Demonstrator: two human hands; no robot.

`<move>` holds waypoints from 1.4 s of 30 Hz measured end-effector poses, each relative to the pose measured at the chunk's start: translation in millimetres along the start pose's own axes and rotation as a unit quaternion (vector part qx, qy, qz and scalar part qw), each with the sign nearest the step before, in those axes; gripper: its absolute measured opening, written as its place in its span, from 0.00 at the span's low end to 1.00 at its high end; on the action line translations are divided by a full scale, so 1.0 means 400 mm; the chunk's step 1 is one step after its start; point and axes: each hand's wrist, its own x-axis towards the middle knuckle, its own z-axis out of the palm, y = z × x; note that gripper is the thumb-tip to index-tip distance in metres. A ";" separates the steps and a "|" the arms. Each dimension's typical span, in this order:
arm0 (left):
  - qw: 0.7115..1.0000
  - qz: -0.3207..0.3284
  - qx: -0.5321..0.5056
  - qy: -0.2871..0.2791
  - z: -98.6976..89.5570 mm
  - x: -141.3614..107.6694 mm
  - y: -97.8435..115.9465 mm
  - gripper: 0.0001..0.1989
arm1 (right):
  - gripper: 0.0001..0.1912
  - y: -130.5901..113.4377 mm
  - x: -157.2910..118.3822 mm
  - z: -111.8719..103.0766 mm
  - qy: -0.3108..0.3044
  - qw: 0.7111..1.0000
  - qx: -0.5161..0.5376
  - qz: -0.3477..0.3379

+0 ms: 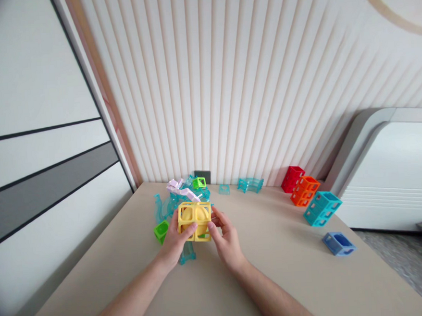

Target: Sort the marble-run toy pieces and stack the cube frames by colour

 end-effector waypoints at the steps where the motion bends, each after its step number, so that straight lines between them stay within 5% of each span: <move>1: 1.000 -0.003 -0.005 0.000 0.000 0.000 -0.002 0.29 | 0.30 -0.003 0.001 0.001 0.002 1.000 -0.005 -0.001; 8: 0.983 -0.073 -0.167 -0.034 0.002 0.007 -0.012 0.31 | 0.30 -0.023 0.013 0.002 0.021 0.998 0.052 0.036; 18: 0.954 -0.195 -0.214 -0.072 -0.006 0.005 0.000 0.29 | 0.28 -0.006 0.018 -0.002 0.041 0.995 0.072 0.062; 32: 0.961 -0.194 -0.189 -0.058 0.004 0.005 0.002 0.25 | 0.24 -0.015 0.003 -0.002 0.018 1.000 -0.017 -0.016; 42: 0.971 -0.169 -0.142 -0.090 0.012 -0.016 -0.028 0.32 | 0.39 -0.039 -0.031 -0.009 -0.074 0.979 -0.123 -0.146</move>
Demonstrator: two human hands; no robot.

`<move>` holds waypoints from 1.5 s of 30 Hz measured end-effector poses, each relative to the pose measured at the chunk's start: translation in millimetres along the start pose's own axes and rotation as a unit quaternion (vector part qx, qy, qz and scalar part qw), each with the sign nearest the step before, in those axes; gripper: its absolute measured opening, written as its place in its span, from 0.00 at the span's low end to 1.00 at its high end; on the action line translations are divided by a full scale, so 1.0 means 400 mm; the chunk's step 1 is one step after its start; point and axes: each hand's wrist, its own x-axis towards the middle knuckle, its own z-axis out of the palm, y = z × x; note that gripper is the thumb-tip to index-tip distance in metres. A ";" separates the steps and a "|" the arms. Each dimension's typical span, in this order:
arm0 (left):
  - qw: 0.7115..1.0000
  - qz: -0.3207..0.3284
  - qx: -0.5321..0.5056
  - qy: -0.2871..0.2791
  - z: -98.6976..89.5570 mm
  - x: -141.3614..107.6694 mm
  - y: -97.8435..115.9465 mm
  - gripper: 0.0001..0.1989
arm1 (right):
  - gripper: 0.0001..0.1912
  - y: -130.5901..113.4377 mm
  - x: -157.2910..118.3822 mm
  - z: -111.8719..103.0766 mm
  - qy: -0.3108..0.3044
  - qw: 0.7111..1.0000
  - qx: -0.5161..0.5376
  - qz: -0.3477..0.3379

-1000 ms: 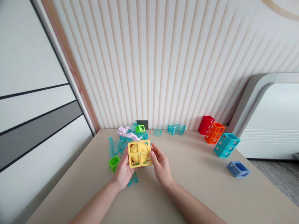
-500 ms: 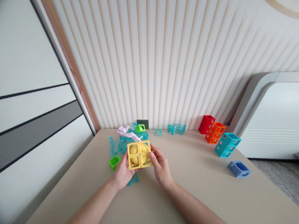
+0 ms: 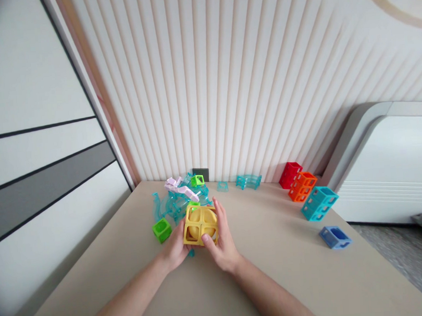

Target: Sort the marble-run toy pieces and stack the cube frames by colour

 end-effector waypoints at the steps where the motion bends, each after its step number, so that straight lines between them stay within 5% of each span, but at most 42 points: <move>1: 1.000 0.003 0.004 0.003 -0.003 -0.001 -0.004 0.33 | 0.37 -0.001 0.000 0.001 0.005 1.000 -0.014 -0.003; 5: 1.000 -0.006 0.021 0.013 -0.007 -0.002 -0.011 0.32 | 0.27 -0.003 -0.001 0.008 0.043 0.998 -0.049 -0.003; 11: 0.998 -0.050 0.008 -0.025 0.008 -0.009 0.015 0.30 | 0.26 0.001 -0.003 0.010 0.070 0.997 -0.032 0.011; 19: 0.985 0.082 0.149 -0.037 0.033 -0.020 0.042 0.36 | 0.26 0.013 0.002 0.012 0.101 0.994 -0.004 0.043; 37: 0.979 0.091 0.166 -0.075 0.016 -0.025 0.023 0.38 | 0.29 0.008 0.004 0.003 0.051 0.992 -0.072 -0.089; 45: 0.981 0.092 0.156 -0.070 0.015 -0.027 0.023 0.36 | 0.31 0.013 -0.001 -0.001 0.035 0.991 -0.082 -0.098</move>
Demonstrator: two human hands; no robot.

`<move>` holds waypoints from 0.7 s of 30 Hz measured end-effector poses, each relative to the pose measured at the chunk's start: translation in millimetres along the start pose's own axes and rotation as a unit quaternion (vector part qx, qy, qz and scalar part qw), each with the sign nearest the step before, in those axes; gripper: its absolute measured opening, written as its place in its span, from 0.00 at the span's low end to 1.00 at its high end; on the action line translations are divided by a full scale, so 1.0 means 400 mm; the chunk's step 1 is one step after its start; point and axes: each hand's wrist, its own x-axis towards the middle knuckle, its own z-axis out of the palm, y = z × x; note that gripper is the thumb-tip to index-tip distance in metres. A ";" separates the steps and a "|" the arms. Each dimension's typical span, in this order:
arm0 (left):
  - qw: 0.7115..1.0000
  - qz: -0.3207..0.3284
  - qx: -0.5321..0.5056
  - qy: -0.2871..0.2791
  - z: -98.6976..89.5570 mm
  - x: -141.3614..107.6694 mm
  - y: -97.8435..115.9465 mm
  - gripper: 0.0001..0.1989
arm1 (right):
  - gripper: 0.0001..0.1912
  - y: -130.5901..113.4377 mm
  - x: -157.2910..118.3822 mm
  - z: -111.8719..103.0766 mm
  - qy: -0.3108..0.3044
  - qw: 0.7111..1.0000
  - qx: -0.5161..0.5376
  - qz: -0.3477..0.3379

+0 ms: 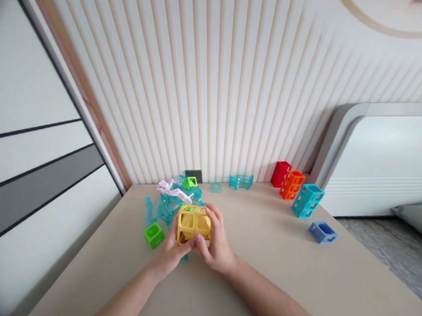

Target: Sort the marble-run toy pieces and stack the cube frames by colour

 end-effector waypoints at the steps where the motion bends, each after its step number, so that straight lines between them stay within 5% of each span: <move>1: 1.000 -0.001 -0.003 0.000 0.001 -0.001 0.004 0.36 | 0.31 -0.003 0.001 -0.002 -0.001 1.000 0.002 -0.004; 6: 0.999 0.015 -0.015 0.024 0.000 0.003 0.003 0.39 | 0.31 -0.019 0.011 -0.017 -0.029 0.998 0.049 -0.029; 10: 0.993 0.049 0.009 0.111 -0.014 0.014 -0.011 0.37 | 0.31 0.010 0.035 -0.031 0.045 0.997 0.057 0.026; 14: 0.985 0.054 0.031 0.161 -0.018 0.020 -0.006 0.34 | 0.27 0.121 0.092 -0.095 0.144 0.969 -0.088 0.178; 16: 0.983 0.051 0.028 0.172 -0.013 0.022 0.000 0.35 | 0.29 0.197 0.120 -0.152 0.147 0.923 -0.222 0.280; 21: 0.985 0.030 0.040 0.167 -0.002 0.020 0.006 0.37 | 0.34 0.351 0.141 -0.278 0.127 0.861 -0.298 0.392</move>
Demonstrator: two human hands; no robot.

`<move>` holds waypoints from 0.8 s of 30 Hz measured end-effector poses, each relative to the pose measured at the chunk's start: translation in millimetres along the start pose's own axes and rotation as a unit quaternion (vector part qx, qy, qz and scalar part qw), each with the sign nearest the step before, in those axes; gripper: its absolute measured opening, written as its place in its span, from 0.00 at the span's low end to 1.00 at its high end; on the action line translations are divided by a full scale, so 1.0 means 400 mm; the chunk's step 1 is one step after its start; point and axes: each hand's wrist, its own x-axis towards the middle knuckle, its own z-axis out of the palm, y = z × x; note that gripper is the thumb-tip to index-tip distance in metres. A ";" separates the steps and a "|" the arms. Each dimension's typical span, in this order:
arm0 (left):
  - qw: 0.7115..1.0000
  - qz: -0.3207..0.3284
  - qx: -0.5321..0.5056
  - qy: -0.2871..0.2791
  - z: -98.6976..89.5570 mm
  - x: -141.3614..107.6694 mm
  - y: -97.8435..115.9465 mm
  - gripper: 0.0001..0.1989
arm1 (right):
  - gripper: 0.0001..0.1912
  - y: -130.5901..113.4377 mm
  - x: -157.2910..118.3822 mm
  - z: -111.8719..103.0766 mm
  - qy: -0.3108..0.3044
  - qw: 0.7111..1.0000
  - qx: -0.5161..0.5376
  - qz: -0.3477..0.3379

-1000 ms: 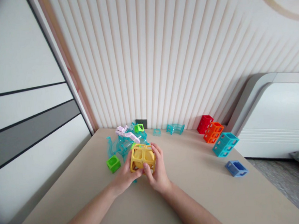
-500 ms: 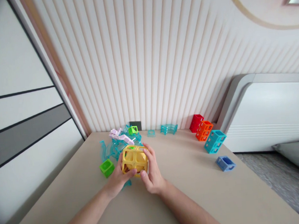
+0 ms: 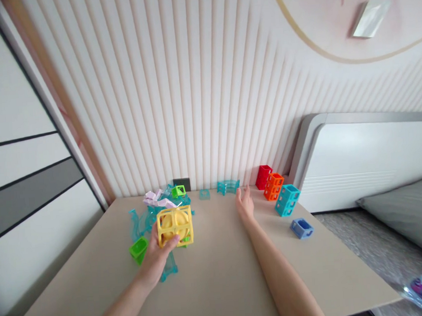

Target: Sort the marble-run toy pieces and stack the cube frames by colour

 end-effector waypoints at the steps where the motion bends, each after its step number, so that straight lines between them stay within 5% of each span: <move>1: 1.000 -0.003 0.004 -0.008 0.000 -0.001 0.000 0.37 | 0.35 0.015 0.015 0.004 -0.017 1.000 -0.021 0.010; 9: 1.000 -0.017 0.009 -0.020 0.002 -0.002 0.007 0.37 | 0.39 0.035 0.052 0.065 -0.114 0.982 -0.153 -0.012; 24: 1.000 -0.021 0.006 -0.020 0.002 0.002 -0.012 0.35 | 0.37 0.033 0.040 0.066 -0.183 0.960 -0.201 -0.074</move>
